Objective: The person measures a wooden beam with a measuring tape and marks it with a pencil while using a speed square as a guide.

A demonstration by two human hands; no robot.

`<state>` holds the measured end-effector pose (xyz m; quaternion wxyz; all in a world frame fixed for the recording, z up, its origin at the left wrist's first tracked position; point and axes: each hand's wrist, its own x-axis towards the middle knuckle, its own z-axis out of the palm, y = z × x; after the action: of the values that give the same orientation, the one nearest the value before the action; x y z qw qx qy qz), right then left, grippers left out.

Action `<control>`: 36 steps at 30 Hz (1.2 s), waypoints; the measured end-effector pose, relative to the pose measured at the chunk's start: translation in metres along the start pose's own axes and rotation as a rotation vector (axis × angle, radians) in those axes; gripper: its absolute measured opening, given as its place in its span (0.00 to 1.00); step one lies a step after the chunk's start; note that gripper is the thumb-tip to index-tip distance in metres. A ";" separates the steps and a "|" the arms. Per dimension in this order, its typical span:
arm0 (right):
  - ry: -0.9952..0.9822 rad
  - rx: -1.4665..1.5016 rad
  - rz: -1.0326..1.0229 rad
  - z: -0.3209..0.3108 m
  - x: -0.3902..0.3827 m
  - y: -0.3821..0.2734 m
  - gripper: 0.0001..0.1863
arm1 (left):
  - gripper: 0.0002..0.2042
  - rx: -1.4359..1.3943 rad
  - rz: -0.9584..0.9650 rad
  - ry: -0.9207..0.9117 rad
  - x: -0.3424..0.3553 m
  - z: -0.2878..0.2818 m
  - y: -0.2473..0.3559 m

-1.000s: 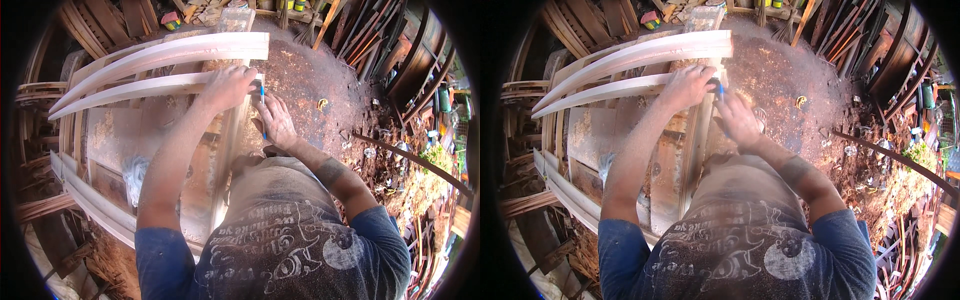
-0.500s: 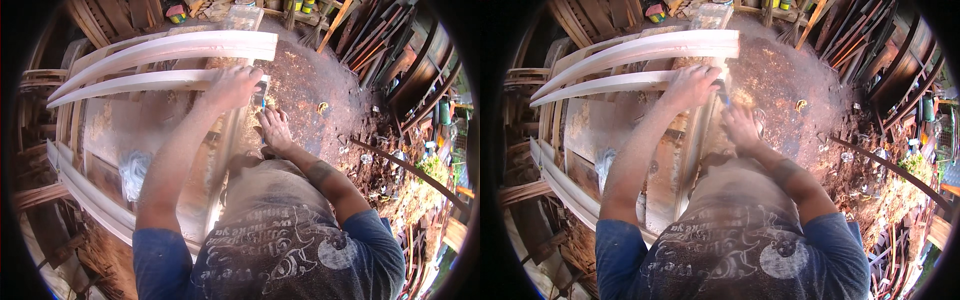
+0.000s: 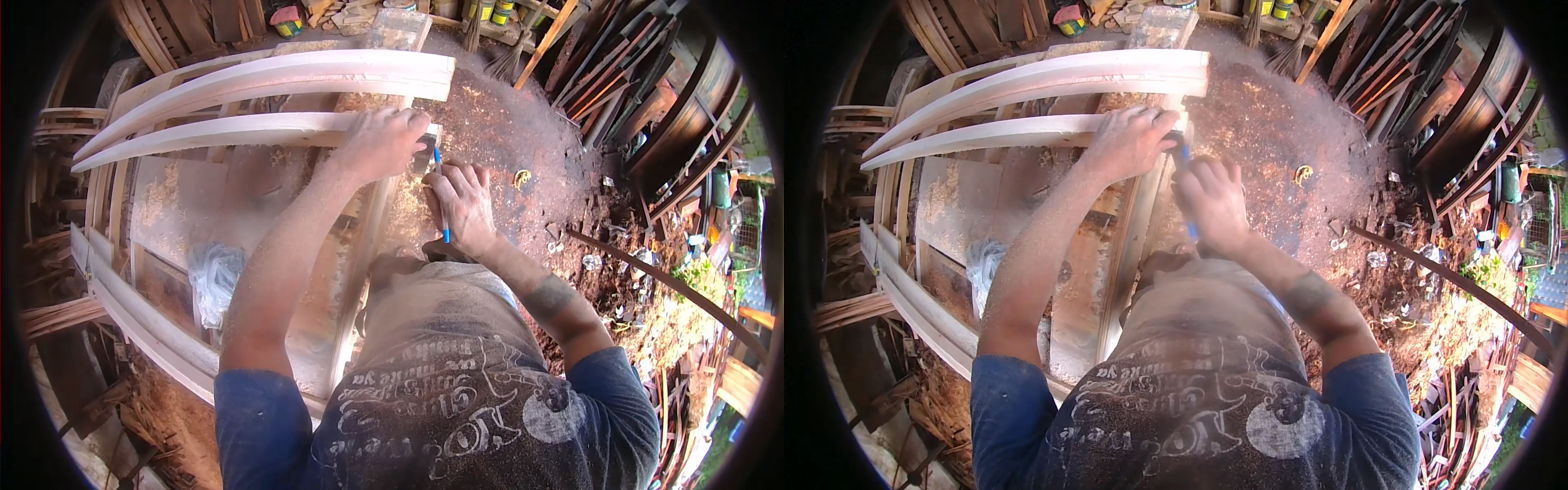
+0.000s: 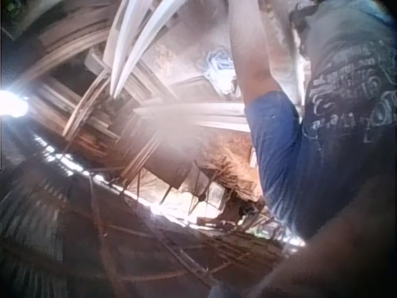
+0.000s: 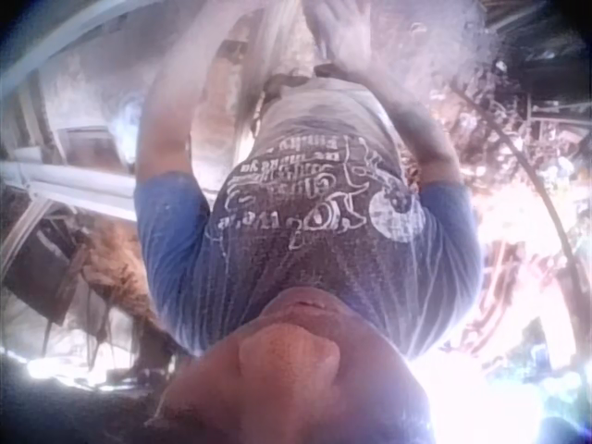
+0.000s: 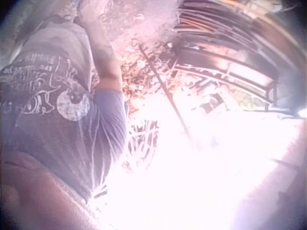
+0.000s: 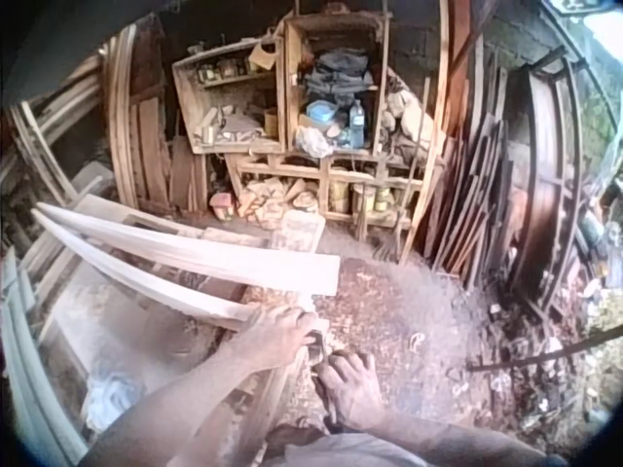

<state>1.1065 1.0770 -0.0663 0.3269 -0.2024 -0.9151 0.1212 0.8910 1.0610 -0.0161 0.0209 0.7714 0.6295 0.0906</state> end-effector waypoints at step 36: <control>-0.377 -0.141 0.002 0.019 -0.016 0.009 0.15 | 0.17 -0.049 0.030 0.090 -0.001 0.011 -0.007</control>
<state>1.1083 1.0761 -0.0929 0.1349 -0.1994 -0.9661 0.0931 0.8858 1.0621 -0.0277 0.0100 0.7751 0.6158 0.1409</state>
